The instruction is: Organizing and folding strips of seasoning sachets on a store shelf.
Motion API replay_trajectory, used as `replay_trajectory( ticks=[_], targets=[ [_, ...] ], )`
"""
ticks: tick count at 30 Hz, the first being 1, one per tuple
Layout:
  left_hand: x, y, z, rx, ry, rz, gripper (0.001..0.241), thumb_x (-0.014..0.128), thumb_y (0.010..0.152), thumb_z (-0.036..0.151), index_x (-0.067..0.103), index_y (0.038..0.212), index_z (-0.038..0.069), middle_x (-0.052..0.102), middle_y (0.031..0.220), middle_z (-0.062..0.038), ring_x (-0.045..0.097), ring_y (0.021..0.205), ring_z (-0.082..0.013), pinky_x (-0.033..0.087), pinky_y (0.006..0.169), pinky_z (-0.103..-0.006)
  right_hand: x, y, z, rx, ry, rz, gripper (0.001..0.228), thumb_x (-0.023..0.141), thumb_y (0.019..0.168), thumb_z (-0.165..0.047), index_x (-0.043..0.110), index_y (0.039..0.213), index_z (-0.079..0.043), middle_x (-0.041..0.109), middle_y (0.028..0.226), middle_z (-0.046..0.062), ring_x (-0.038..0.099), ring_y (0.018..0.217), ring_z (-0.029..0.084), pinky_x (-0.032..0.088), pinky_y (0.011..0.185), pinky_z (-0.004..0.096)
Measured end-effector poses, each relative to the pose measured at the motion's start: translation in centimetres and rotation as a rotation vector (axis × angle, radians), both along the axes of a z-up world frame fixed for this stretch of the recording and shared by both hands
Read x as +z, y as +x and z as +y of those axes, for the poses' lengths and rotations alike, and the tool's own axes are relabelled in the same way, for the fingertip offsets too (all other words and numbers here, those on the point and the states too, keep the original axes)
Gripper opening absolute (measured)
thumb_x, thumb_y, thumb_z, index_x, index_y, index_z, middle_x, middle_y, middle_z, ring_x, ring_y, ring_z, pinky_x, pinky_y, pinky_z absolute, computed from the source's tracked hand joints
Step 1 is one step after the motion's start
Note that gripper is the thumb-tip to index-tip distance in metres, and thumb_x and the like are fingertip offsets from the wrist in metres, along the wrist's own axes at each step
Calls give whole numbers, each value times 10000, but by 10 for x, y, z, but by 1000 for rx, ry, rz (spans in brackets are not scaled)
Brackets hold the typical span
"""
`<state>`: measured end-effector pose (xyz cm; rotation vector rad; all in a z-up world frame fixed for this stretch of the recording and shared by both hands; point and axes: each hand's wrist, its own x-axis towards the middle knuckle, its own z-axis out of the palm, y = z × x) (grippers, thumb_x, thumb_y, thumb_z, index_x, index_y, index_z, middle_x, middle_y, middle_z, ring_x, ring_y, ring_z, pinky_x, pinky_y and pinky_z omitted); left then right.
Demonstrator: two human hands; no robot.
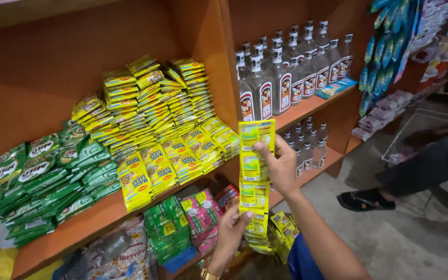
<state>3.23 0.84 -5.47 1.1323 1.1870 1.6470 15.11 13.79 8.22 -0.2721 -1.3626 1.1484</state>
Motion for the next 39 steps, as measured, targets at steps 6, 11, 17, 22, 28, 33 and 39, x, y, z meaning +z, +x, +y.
replay_trajectory(
  ticks=[6, 11, 17, 22, 28, 33, 39],
  targets=[
    [1, -14, -2, 205, 33, 118, 143, 717, 936, 97, 736, 1009, -25, 800, 945, -82, 719, 857, -115, 568, 799, -276, -11, -11, 5, 317, -459, 75, 307, 687, 971, -268, 694, 1132, -7, 740, 930, 48, 676, 722, 91, 581, 650, 283],
    [7, -12, 0, 288, 142, 82, 118, 739, 931, 64, 688, 943, -42, 759, 894, -68, 665, 821, -113, 540, 757, -282, -50, -30, 16, 470, -598, -44, 344, 696, 959, -259, 670, 1173, 10, 750, 961, 97, 713, 748, 152, 585, 669, 318],
    [30, -8, -5, 495, 131, 90, 233, 721, 879, 47, 644, 1095, 5, 748, 967, -60, 691, 899, -137, 549, 814, -294, -57, -38, 3, 631, -677, -154, 378, 702, 916, -213, 654, 1211, 18, 769, 1011, 130, 757, 827, 201, 614, 741, 350],
    [30, -16, -12, 554, 226, 159, 424, 715, 842, 8, 600, 1249, 31, 684, 1144, -82, 665, 1023, -164, 535, 886, -303, -76, -53, -5, 539, -734, -219, 418, 736, 879, -234, 644, 1202, 14, 765, 1016, 137, 757, 823, 224, 620, 740, 391],
    [48, -23, -32, 821, 327, 599, 486, 747, 802, -25, 674, 1265, 103, 560, 1202, -155, 569, 1153, -253, 486, 964, -353, -83, -61, -21, 646, -685, -270, 427, 723, 888, -251, 659, 1226, 3, 768, 1038, 123, 746, 855, 192, 603, 772, 358],
    [73, -31, -48, 740, 423, 829, 461, 716, 704, -71, 643, 1131, 86, 596, 1367, -151, 499, 1359, -329, 384, 1118, -466, -71, -56, -29, 799, -577, -354, 479, 654, 918, -339, 662, 1252, 4, 766, 1023, 97, 731, 870, 162, 596, 753, 344],
    [59, -40, -46, 663, 422, 666, 393, 670, 779, -77, 623, 1148, 53, 715, 1283, -97, 596, 1348, -291, 431, 1140, -407, -82, -54, -7, 607, -196, -736, 488, 527, 1038, -420, 748, 1167, -3, 785, 999, 30, 687, 858, 53, 552, 770, 236]
  ],
)
